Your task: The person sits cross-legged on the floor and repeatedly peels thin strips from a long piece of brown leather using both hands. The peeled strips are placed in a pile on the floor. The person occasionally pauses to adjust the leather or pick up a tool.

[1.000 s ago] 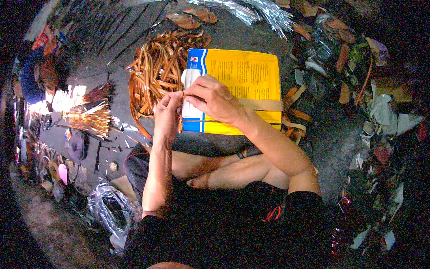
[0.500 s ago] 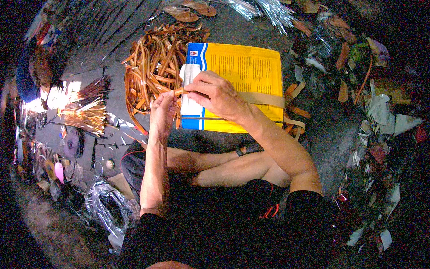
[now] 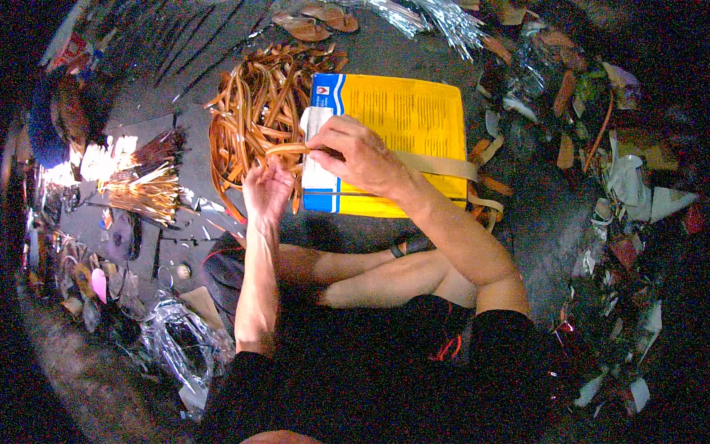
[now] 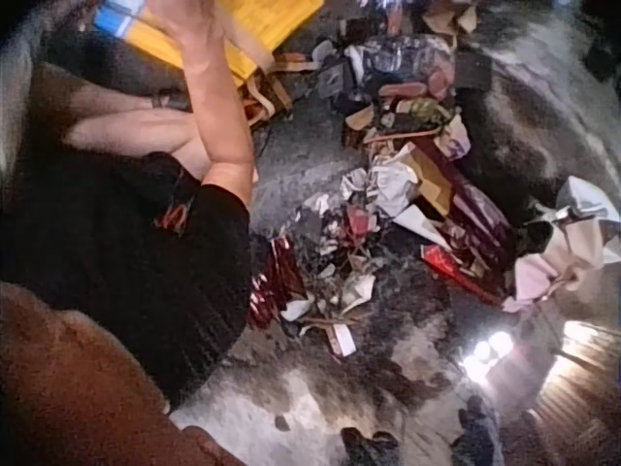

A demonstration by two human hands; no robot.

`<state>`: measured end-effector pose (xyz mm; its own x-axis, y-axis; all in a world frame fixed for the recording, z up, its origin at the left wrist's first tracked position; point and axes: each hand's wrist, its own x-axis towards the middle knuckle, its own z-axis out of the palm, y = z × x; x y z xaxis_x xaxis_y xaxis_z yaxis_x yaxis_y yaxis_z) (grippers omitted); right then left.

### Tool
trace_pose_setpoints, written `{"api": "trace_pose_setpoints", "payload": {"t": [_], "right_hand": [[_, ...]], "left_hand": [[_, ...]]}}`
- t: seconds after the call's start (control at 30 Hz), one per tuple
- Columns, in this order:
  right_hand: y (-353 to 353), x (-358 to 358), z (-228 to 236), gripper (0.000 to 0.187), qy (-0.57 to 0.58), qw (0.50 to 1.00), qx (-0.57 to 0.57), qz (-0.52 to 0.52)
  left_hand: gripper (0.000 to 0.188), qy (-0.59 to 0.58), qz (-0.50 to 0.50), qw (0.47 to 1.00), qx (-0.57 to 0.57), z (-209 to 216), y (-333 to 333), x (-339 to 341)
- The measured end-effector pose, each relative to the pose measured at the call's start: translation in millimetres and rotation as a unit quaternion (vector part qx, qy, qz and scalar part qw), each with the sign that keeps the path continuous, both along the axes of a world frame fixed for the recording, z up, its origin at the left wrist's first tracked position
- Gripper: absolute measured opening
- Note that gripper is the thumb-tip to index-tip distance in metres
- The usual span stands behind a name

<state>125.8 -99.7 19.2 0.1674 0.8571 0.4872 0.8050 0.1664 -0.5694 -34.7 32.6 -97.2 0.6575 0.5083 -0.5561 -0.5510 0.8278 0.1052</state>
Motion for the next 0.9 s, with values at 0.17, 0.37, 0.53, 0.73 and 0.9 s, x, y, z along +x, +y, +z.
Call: {"api": "trace_pose_setpoints", "payload": {"t": [0.17, 0.37, 0.53, 0.73, 0.9], "right_hand": [[2.0, -0.1, -5.2, 0.014, 0.008, 1.000, 0.003, 0.005], [-2.2, 1.4, -5.7, 0.014, 0.003, 1.000, 0.001, 0.008], [-3.7, 3.2, -6.9, 0.013, -0.002, 1.000, 0.000, 0.014], [-3.1, 2.0, -5.4, 0.011, 0.004, 1.000, -0.001, 0.017], [3.3, -2.3, -5.8, 0.011, -0.010, 1.000, 0.012, 0.020]], "left_hand": [[0.024, 0.066, -0.111, 0.958, 0.257, 54.4, -31.8, 19.9], [0.015, 0.120, -0.132, 0.950, 0.257, 48.2, -27.4, 18.9], [0.015, 0.176, -0.129, 0.949, 0.228, 19.5, -8.7, 5.0], [0.017, 0.176, -0.130, 0.946, 0.237, -15.1, 14.5, -0.8], [0.022, 0.145, -0.073, 0.981, 0.110, -45.0, 37.7, -17.2]]}}
